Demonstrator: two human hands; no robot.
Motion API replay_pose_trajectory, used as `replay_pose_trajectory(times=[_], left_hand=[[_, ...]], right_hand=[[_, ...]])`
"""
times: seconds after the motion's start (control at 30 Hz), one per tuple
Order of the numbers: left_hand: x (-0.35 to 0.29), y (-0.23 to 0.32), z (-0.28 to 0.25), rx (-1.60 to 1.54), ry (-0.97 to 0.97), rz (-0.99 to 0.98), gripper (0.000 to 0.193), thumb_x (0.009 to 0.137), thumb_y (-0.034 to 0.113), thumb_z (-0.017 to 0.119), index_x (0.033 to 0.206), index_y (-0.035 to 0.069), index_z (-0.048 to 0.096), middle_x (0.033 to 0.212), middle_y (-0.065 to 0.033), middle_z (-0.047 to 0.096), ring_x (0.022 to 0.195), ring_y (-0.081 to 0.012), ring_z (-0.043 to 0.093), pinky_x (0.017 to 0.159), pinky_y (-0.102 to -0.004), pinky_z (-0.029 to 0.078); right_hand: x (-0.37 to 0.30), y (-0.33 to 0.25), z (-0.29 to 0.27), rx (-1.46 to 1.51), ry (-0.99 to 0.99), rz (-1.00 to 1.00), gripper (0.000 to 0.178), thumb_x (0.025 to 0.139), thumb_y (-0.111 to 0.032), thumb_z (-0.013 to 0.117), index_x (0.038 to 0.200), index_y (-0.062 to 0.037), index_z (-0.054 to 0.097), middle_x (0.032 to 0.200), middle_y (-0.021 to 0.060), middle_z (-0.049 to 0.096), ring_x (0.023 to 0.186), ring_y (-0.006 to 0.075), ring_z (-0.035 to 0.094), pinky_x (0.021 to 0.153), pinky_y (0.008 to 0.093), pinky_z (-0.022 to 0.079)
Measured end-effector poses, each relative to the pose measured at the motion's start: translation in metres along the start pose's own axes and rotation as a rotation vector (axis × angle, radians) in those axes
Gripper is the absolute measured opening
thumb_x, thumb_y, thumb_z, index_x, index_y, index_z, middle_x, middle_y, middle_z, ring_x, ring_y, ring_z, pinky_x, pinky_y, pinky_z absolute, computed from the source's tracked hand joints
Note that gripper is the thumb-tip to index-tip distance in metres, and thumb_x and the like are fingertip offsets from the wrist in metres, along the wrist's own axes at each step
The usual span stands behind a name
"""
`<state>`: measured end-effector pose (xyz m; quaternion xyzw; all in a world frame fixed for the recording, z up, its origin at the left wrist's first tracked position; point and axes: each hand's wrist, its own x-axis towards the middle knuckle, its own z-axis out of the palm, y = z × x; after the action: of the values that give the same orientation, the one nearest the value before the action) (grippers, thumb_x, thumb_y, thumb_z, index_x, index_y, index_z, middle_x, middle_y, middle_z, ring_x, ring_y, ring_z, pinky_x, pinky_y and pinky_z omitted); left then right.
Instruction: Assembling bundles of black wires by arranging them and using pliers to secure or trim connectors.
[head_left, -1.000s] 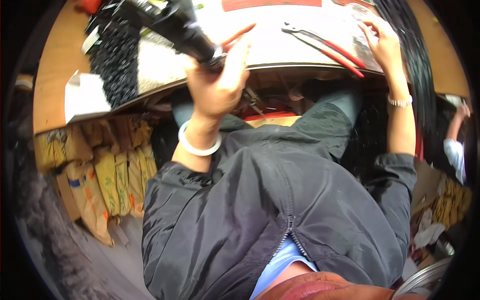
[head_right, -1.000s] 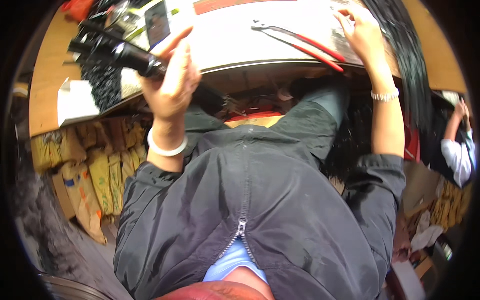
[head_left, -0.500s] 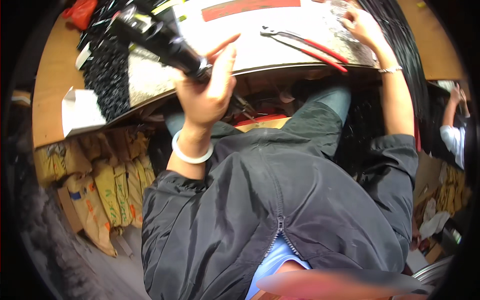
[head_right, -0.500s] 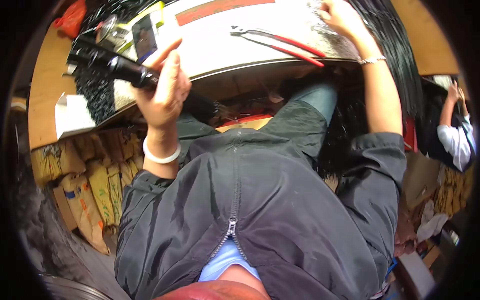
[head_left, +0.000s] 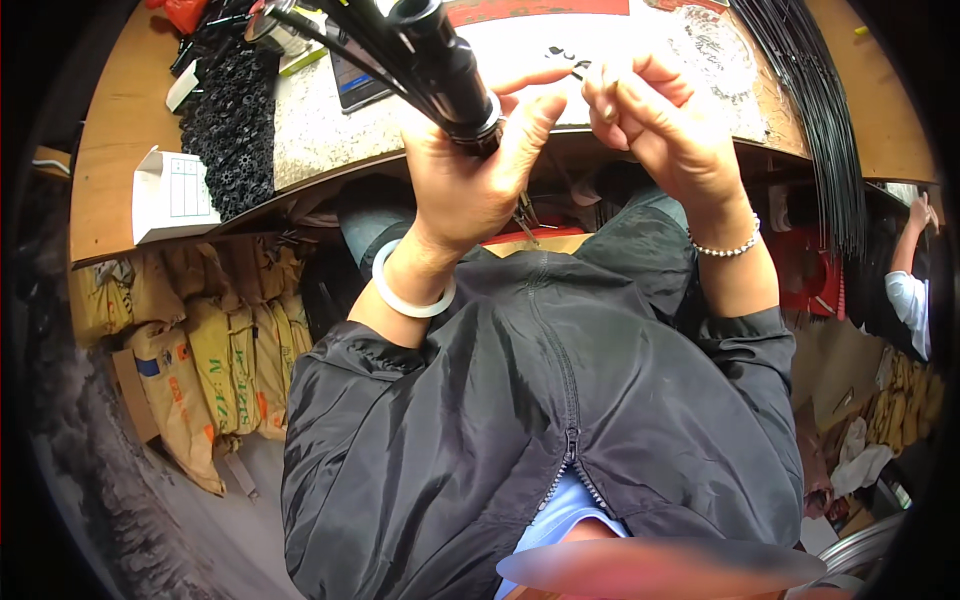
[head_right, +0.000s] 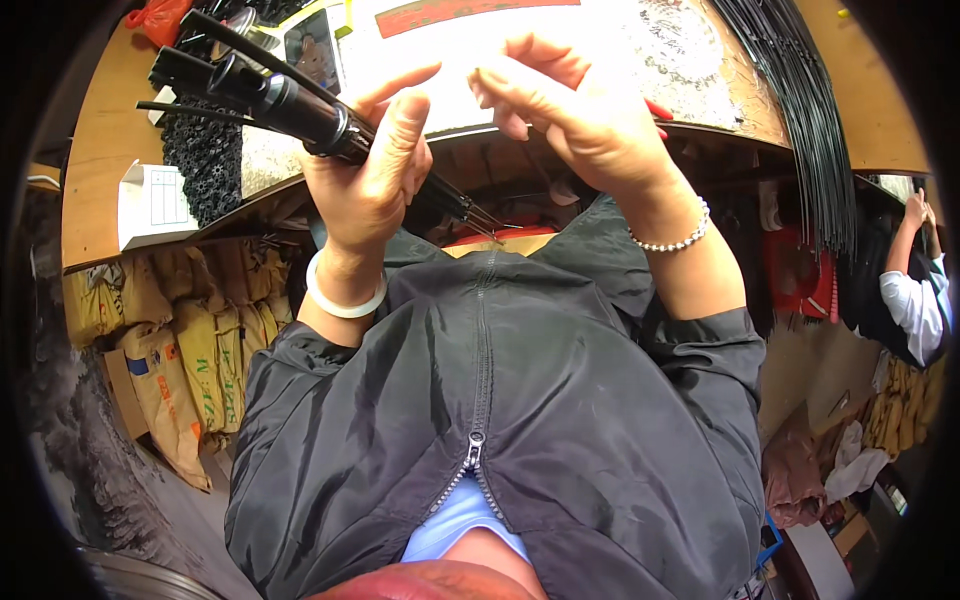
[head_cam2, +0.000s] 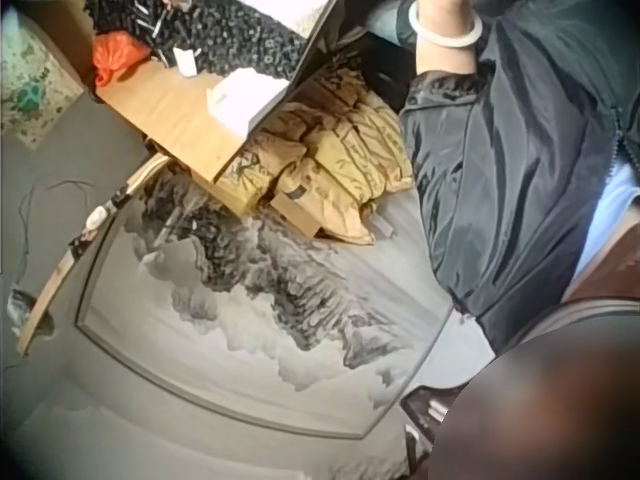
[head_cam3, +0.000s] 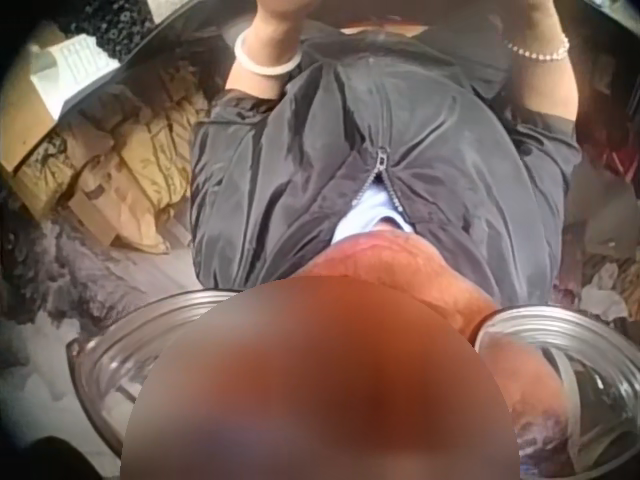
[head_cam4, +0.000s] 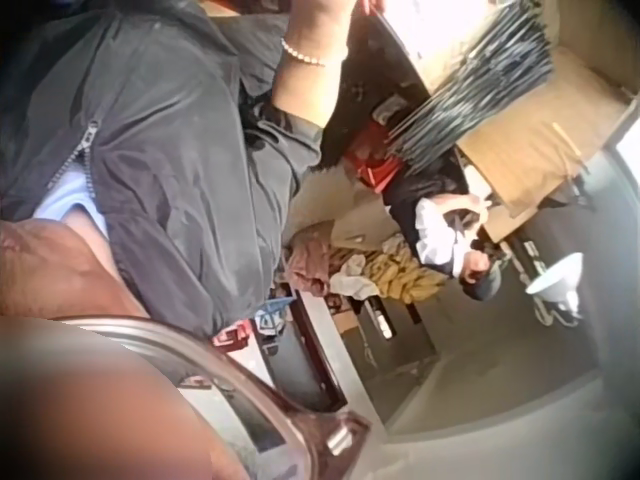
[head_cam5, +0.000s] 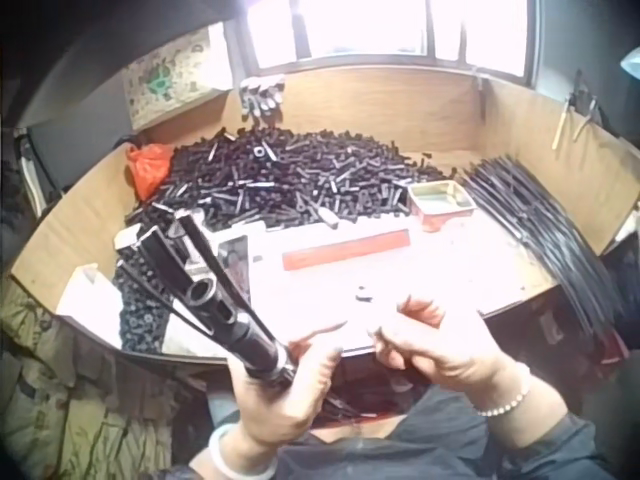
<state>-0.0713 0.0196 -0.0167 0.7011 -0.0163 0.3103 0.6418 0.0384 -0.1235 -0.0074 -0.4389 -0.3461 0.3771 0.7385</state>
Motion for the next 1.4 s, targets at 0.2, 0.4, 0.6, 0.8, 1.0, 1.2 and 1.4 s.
replay_pose_trajectory(times=[0.2,0.4,0.6,0.8,1.0,1.2,1.4], left_hand=[[-0.003,0.01,0.005,-0.104,0.045,0.019,0.018,0.082,0.003,0.059,0.098,-0.005,0.059,0.052,0.0015,0.049,0.038,-0.0028,0.039,0.036,-0.0163,0.028],[-0.002,0.018,-0.004,-0.224,0.067,-0.136,0.009,0.078,0.001,0.064,0.086,-0.003,0.063,0.075,-0.0052,0.065,0.06,-0.0057,0.057,0.054,-0.0185,0.045],[-0.002,0.018,-0.011,-0.126,0.021,-0.154,0.01,0.077,0.001,0.065,0.086,-0.003,0.063,0.069,-0.0053,0.064,0.057,-0.0062,0.058,0.052,-0.0171,0.044],[0.001,0.023,-0.009,-0.347,0.006,-0.193,0.01,0.077,0.002,0.066,0.083,-0.005,0.063,0.064,-0.0049,0.062,0.054,-0.0055,0.055,0.047,-0.0175,0.041],[0.002,0.007,-0.014,-0.311,0.1,-0.138,0.01,0.077,0.004,0.066,0.084,-0.003,0.064,0.055,0.0019,0.056,0.045,-0.0011,0.046,0.041,-0.0149,0.034],[0.0,0.007,-0.005,-0.281,0.137,-0.068,0.018,0.081,-0.002,0.054,0.096,-0.003,0.062,0.06,0.0019,0.056,0.051,-0.0012,0.048,0.045,-0.0153,0.036],[-0.002,-0.006,-0.011,-0.132,0.062,0.102,0.028,0.084,0.01,0.056,0.105,-0.009,0.056,0.092,-0.0113,0.061,0.077,-0.0114,0.057,0.066,-0.0222,0.045]], right_hand=[[-0.003,0.01,0.029,-0.547,0.115,-0.369,0.011,0.085,-0.001,0.053,0.096,0.0018,0.053,0.089,0.0059,0.058,0.08,0.0095,0.055,0.073,0.0224,0.046],[0.0,0.007,0.038,-0.358,0.161,-0.283,0.014,0.08,-0.007,0.064,0.092,0.0,0.061,0.084,0.0053,0.063,0.077,0.0078,0.058,0.065,0.0206,0.048],[0.0,0.007,0.025,-0.386,0.189,-0.031,0.017,0.078,-0.017,0.067,0.09,-0.0046,0.064,0.075,0.0023,0.062,0.059,0.0016,0.052,0.038,0.0141,0.035],[0.006,0.011,0.025,-0.211,0.144,0.051,0.019,0.078,-0.022,0.067,0.089,-0.0064,0.065,0.067,-0.0005,0.058,0.052,0.0013,0.047,0.036,0.0138,0.033],[0.01,0.018,0.046,-0.32,0.221,-0.412,0.014,0.075,-0.006,0.068,0.087,-0.0015,0.064,0.073,0.0018,0.06,0.062,0.0059,0.054,0.053,0.0179,0.043],[0.027,0.026,0.059,-0.811,0.256,-0.952,0.019,0.066,0.005,0.069,0.083,-0.0011,0.063,0.074,0.008,0.06,0.073,0.0183,0.061,0.062,0.0257,0.047],[0.033,0.034,0.062,-0.87,0.249,-1.077,0.023,0.066,0.003,0.073,0.087,-0.0017,0.064,0.075,0.006,0.059,0.051,0.0035,0.041,0.045,0.0184,0.033]])
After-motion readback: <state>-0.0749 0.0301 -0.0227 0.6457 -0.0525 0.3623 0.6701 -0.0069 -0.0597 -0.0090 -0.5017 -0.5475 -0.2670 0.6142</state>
